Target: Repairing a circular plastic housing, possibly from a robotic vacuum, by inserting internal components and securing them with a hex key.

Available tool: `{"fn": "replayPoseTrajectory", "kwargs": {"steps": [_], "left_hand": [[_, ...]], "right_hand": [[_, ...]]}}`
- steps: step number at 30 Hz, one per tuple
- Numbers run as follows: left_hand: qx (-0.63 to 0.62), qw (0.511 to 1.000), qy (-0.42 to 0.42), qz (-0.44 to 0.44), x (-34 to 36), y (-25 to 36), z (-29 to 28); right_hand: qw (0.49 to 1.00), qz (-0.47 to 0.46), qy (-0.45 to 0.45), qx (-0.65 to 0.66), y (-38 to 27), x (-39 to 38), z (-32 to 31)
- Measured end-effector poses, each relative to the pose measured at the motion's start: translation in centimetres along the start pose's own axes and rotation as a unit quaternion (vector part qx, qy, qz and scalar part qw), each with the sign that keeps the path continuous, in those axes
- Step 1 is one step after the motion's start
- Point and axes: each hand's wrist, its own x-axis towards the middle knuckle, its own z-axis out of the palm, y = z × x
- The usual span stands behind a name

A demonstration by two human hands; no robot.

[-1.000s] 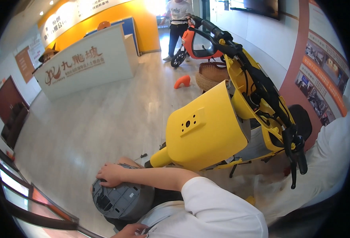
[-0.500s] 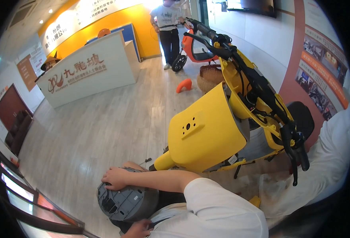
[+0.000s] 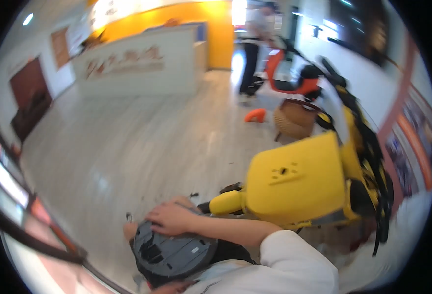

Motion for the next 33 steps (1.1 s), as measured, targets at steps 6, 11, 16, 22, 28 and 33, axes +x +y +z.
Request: {"fn": "replayPoseTrajectory", "kwargs": {"steps": [6, 11, 16, 22, 28, 33], "left_hand": [[-0.128, 0.986, 0.078, 0.076, -2.4, -13.0, -6.2], [-0.511, 0.613, 0.578, -0.172, -4.4, -33.1, -4.1], [-0.336, 0.503, 0.635, -0.48, -3.0, -49.3, 10.1], [-0.277, 0.418, 0.689, -0.523, -0.5, -55.0, 14.8], [-0.197, 0.46, 0.683, -0.532, 2.6, -56.4, 7.7], [-0.175, 0.512, 0.638, -0.547, 1.8, -56.9, 5.2]], "right_hand": [[0.997, 0.046, -0.041, -0.043, -1.3, 0.6, -3.1], [0.989, 0.052, -0.105, -0.089, -1.5, 2.3, -2.7], [0.984, 0.047, -0.138, -0.099, -0.9, 2.7, -1.3], [0.977, 0.055, -0.192, -0.078, 0.5, 2.6, -2.3], [0.968, 0.076, -0.229, -0.071, 1.6, 1.6, -4.9], [0.972, 0.088, -0.215, -0.044, 1.0, 2.1, -4.7]]}}
